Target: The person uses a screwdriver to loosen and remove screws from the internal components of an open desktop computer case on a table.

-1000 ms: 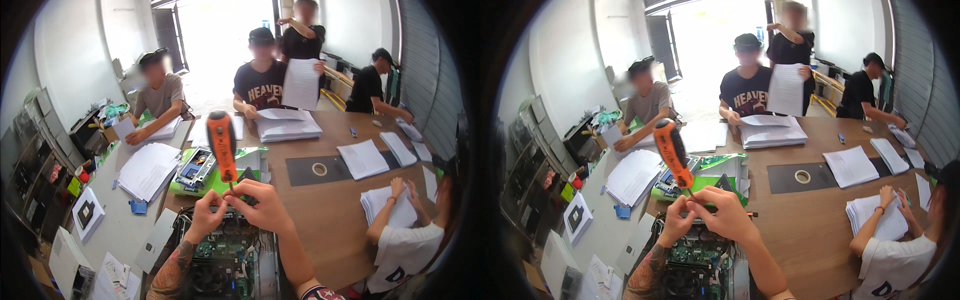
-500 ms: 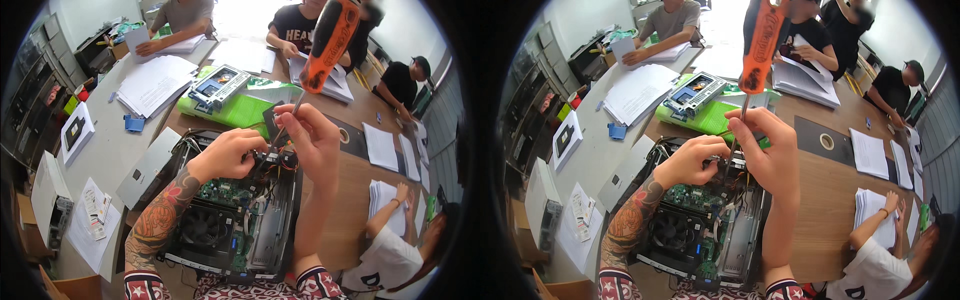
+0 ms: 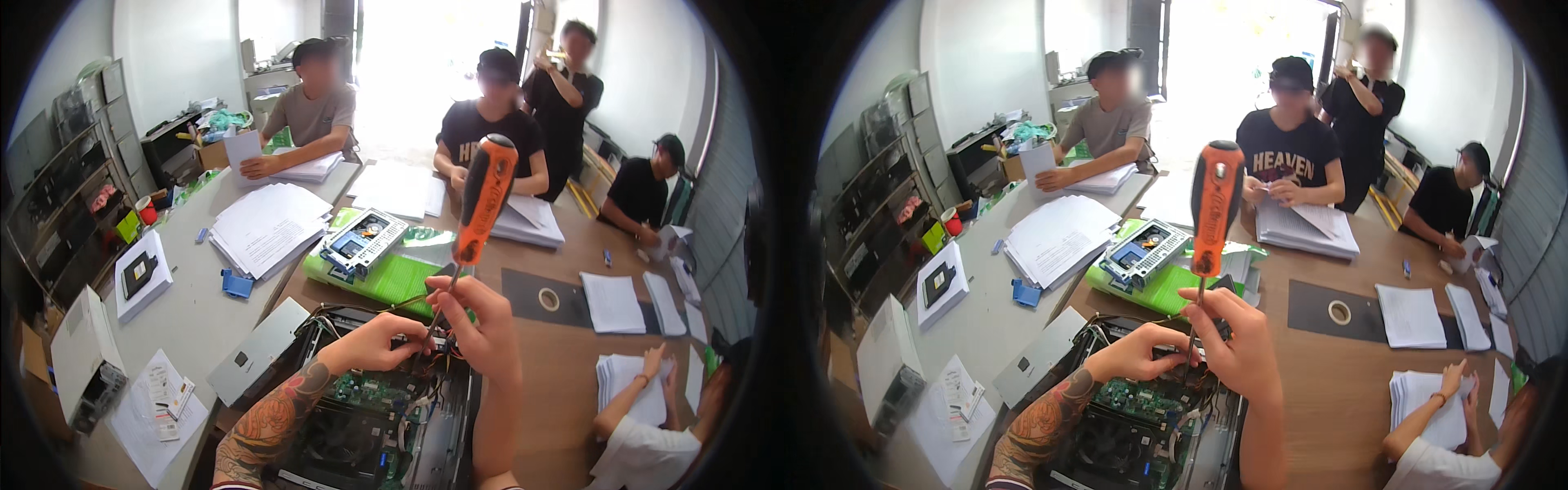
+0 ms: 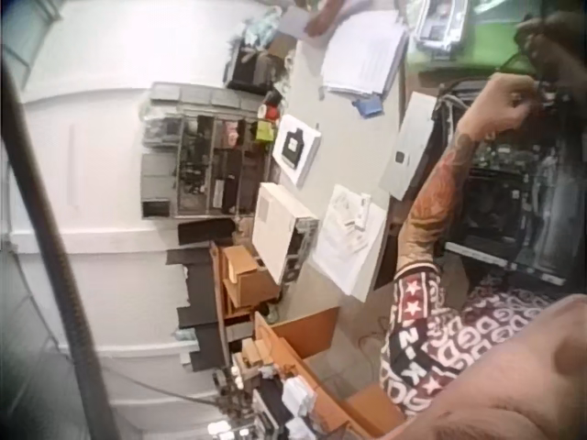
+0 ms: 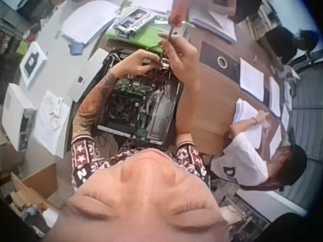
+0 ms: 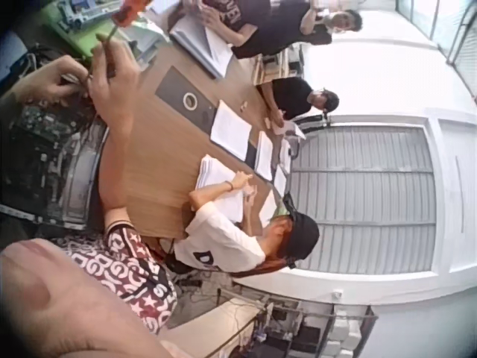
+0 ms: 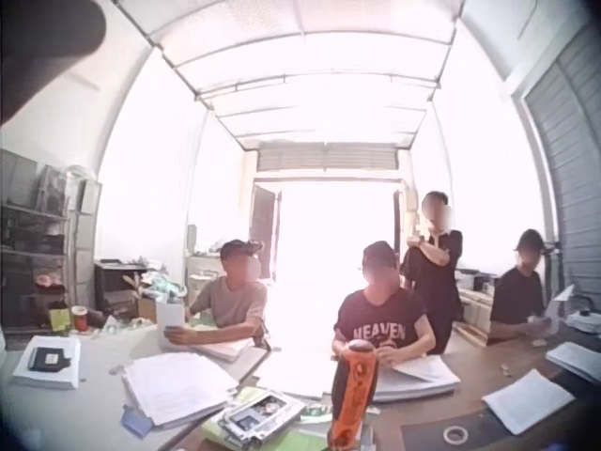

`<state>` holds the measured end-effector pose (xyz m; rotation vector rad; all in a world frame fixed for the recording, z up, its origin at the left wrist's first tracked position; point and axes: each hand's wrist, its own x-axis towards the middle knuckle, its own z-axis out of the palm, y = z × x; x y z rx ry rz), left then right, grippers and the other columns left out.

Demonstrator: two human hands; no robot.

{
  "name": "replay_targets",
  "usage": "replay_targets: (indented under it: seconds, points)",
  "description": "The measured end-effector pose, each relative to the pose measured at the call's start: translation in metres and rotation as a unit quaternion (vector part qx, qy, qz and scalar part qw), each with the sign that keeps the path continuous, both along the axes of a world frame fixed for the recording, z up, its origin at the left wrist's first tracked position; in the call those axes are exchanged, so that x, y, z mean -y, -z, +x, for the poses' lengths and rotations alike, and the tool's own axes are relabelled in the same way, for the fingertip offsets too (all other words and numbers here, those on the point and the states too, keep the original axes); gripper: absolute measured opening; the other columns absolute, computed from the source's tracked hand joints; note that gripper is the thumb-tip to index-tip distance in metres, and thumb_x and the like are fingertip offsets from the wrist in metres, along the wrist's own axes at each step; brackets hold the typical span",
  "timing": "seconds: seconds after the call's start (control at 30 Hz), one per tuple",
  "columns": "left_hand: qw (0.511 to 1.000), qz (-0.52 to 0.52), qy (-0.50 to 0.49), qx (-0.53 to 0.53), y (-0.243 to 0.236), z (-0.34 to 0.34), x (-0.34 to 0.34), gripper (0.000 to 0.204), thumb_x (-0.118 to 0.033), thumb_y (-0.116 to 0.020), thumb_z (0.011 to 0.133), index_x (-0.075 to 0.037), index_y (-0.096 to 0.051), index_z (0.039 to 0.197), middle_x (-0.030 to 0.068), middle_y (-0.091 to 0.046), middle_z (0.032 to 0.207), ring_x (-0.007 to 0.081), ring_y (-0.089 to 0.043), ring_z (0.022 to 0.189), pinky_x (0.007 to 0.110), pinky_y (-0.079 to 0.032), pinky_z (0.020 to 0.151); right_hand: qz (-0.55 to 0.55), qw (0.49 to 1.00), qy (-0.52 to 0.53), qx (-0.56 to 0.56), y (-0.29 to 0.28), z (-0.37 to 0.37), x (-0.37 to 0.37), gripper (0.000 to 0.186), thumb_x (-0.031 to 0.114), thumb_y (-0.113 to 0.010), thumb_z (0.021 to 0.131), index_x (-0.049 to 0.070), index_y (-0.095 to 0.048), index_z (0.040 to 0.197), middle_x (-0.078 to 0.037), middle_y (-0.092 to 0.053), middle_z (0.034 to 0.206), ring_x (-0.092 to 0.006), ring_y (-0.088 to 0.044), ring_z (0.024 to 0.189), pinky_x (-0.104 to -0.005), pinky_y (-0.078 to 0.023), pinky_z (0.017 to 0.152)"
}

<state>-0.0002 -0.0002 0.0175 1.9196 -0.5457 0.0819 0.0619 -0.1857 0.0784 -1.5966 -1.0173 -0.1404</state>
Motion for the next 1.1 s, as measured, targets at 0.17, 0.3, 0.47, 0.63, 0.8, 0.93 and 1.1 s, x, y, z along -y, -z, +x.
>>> replay_targets:
  seconds: [0.17,0.3,0.47,0.63,0.8,0.93,1.1]
  points:
    - [1.0,-0.017,-0.001,0.023,0.006,0.006,0.002,0.011,0.002,-0.064,0.087,0.001,-0.07,0.097,0.011,-0.073,0.089,0.0203,-0.07,0.085,0.032,-0.054,0.081,-0.015,1.0,0.014,-0.009,-0.003,-0.003,0.004,0.02,0.007,-0.063,0.095,-0.002,-0.069,0.112,-0.012,-0.07,0.091,-0.0164,-0.07,0.082,-0.0297,-0.051,0.073]
    - [0.998,0.021,-0.04,0.05,0.009,0.006,-0.004,0.01,-0.007,-0.074,0.085,0.0,-0.07,0.09,0.009,-0.073,0.08,0.0211,-0.072,0.078,0.032,-0.055,0.075,-0.002,1.0,0.01,0.014,-0.001,-0.003,-0.002,0.015,0.006,-0.067,0.092,-0.003,-0.07,0.104,-0.011,-0.07,0.091,-0.0155,-0.068,0.079,-0.0292,-0.051,0.072]
    - [0.999,0.009,-0.025,0.034,0.007,0.007,-0.004,0.015,-0.013,-0.077,0.084,-0.001,-0.07,0.089,0.0083,-0.073,0.082,0.0182,-0.07,0.077,0.031,-0.055,0.074,-0.011,1.0,0.012,0.018,0.002,-0.002,0.001,0.013,0.004,-0.068,0.091,-0.003,-0.07,0.101,-0.01,-0.071,0.088,-0.0151,-0.068,0.079,-0.0287,-0.051,0.071]
    - [0.997,-0.02,-0.04,0.07,0.003,-0.001,-0.001,0.018,-0.016,-0.067,0.09,0.001,-0.069,0.096,0.0098,-0.072,0.086,0.0182,-0.069,0.084,0.032,-0.053,0.082,-0.003,1.0,0.024,-0.001,0.0,-0.006,0.002,0.013,0.004,-0.067,0.092,-0.003,-0.07,0.102,-0.01,-0.07,0.085,-0.0157,-0.07,0.079,-0.0285,-0.051,0.07]
    - [0.988,-0.154,-0.015,0.013,0.009,0.004,-0.004,0.031,-0.001,-0.038,0.086,0.004,-0.064,0.103,0.0117,-0.068,0.086,0.0189,-0.065,0.083,0.032,-0.051,0.084,0.001,1.0,0.028,-0.006,-0.002,-0.005,0.003,0.014,0.004,-0.066,0.092,-0.003,-0.07,0.103,-0.011,-0.07,0.086,-0.0161,-0.071,0.081,-0.0283,-0.051,0.071]
    - [0.993,-0.109,-0.034,0.004,0.018,0.008,0.002,0.032,0.003,-0.04,0.082,0.005,-0.061,0.105,0.0112,-0.067,0.088,0.0196,-0.064,0.083,0.033,-0.052,0.082,-0.002,1.0,0.016,0.001,-0.003,-0.004,0.001,0.015,0.003,-0.065,0.092,-0.003,-0.07,0.105,-0.011,-0.07,0.086,-0.0163,-0.071,0.081,-0.0281,-0.051,0.072]
    - [0.997,-0.051,-0.011,0.064,0.013,0.007,0.007,0.029,0.001,-0.047,0.08,0.004,-0.063,0.104,0.0133,-0.069,0.087,0.0221,-0.066,0.079,0.034,-0.054,0.077,0.014,1.0,-0.001,-0.019,-0.001,-0.002,0.003,0.017,0.001,-0.064,0.092,-0.003,-0.07,0.108,-0.011,-0.07,0.086,-0.017,-0.07,0.08,-0.0285,-0.052,0.072]
